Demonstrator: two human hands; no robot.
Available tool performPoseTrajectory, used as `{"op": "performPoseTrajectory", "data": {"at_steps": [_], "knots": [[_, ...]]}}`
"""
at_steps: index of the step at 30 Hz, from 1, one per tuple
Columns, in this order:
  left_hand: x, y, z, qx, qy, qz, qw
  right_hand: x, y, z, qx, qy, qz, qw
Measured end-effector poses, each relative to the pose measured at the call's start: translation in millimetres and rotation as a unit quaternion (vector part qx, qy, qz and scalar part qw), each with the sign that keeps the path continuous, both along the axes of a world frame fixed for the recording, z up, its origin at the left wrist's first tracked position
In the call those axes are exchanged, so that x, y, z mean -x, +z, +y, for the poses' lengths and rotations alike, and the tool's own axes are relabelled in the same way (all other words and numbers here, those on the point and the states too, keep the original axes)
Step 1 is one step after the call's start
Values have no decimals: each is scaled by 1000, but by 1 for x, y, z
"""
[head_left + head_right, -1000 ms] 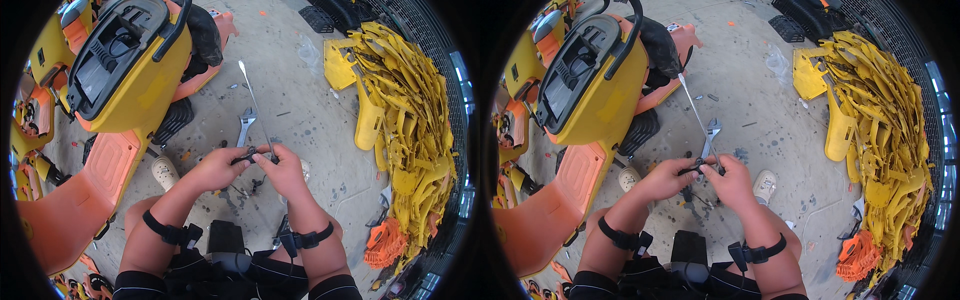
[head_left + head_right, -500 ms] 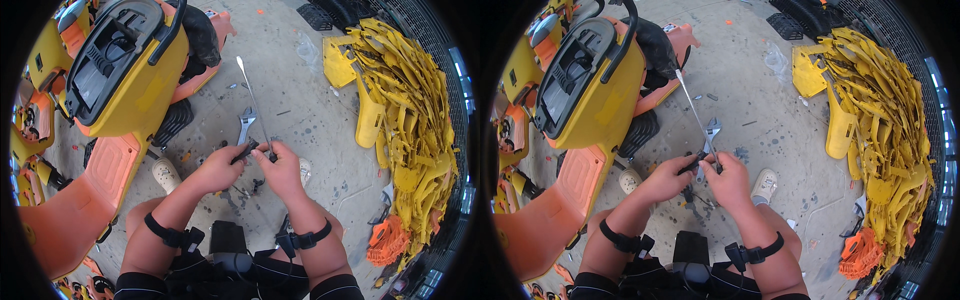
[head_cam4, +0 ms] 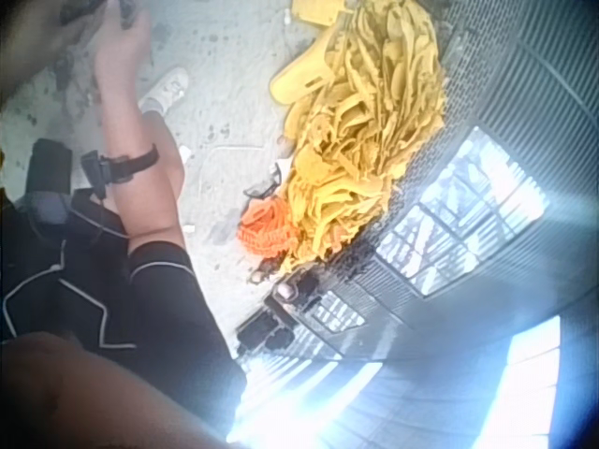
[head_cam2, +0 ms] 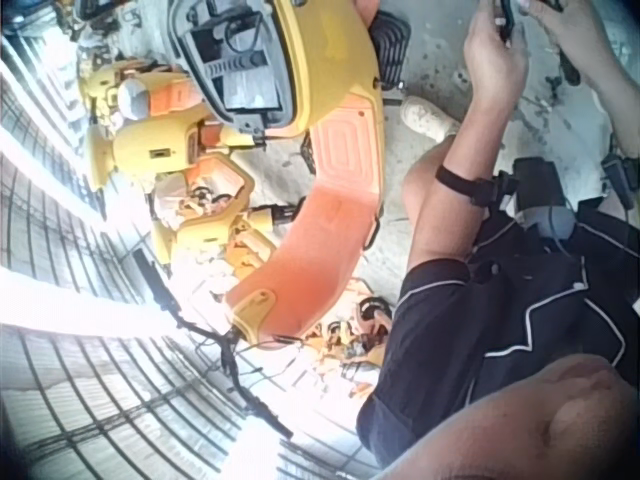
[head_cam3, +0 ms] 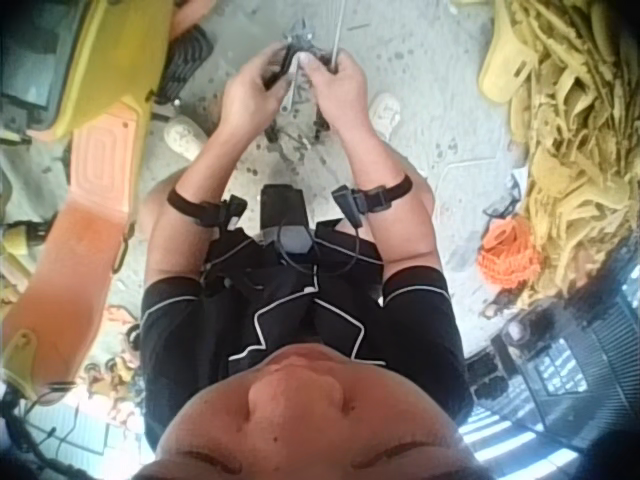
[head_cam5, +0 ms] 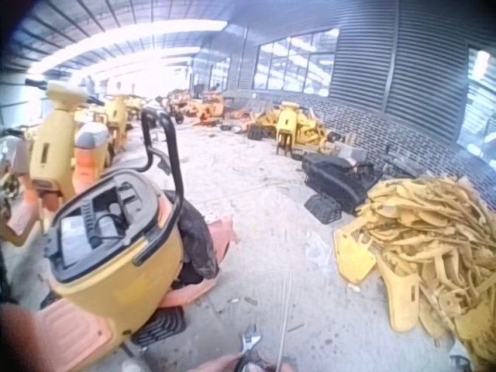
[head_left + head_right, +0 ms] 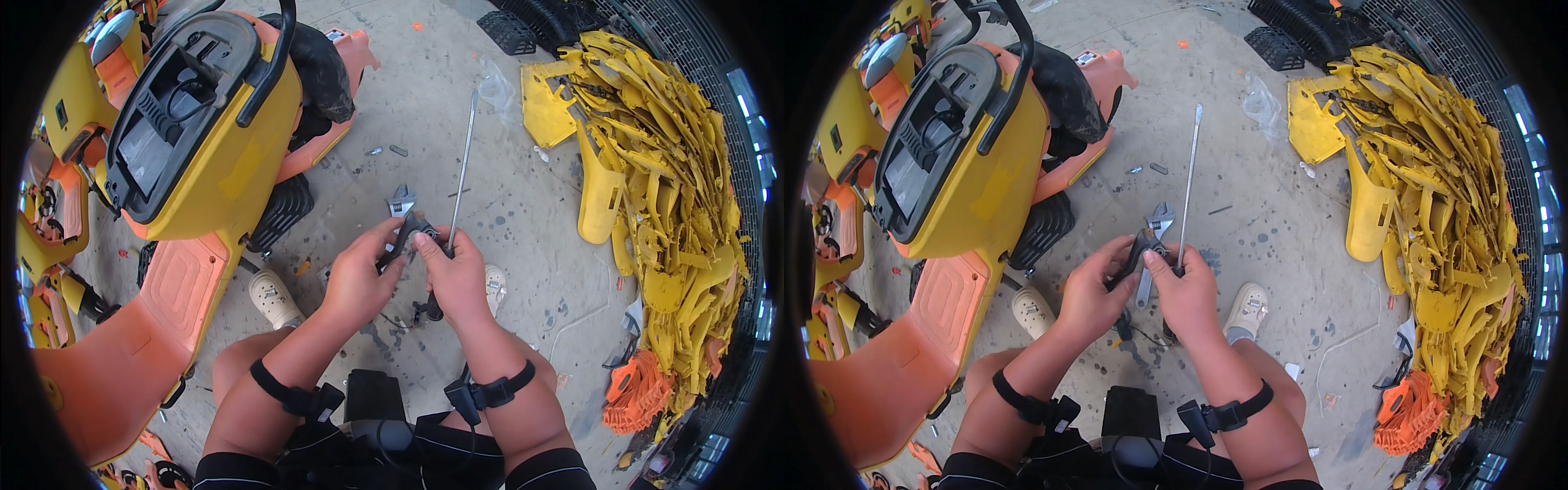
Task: The person sits on the floor and uses a screwdriver to work on a small mechanical part, likely a brake assembly, from a yellow and orange scooter. They manipulate the part with both hands, using the screwdriver to adjust or remove components.
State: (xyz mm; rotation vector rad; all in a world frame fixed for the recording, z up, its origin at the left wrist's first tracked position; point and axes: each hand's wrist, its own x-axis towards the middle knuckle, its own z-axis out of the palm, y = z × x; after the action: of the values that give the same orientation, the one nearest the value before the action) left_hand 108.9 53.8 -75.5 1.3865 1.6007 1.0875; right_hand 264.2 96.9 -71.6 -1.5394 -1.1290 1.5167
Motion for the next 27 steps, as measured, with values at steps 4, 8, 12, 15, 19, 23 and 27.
{"op": "performPoseTrajectory", "data": {"at_steps": [4,8,12,15,19,23,27], "knots": [[-1,6,1,78,14,-45,996,0,5,3,43,12,24,999],[-3,6,4,48,19,-30,998,1,-1,2,-23,13,-22,999],[-4,2,4,41,23,-19,999,1,-1,4,-32,25,-49,998],[-5,3,5,45,31,-36,998,0,-1,5,-35,23,-39,998],[-8,-2,5,-32,60,22,997,9,3,6,-157,-19,-46,986],[-6,10,8,-81,67,96,990,4,19,9,-149,1,-131,980],[-3,8,8,-97,63,115,987,1,15,13,-288,36,-174,941]]}}
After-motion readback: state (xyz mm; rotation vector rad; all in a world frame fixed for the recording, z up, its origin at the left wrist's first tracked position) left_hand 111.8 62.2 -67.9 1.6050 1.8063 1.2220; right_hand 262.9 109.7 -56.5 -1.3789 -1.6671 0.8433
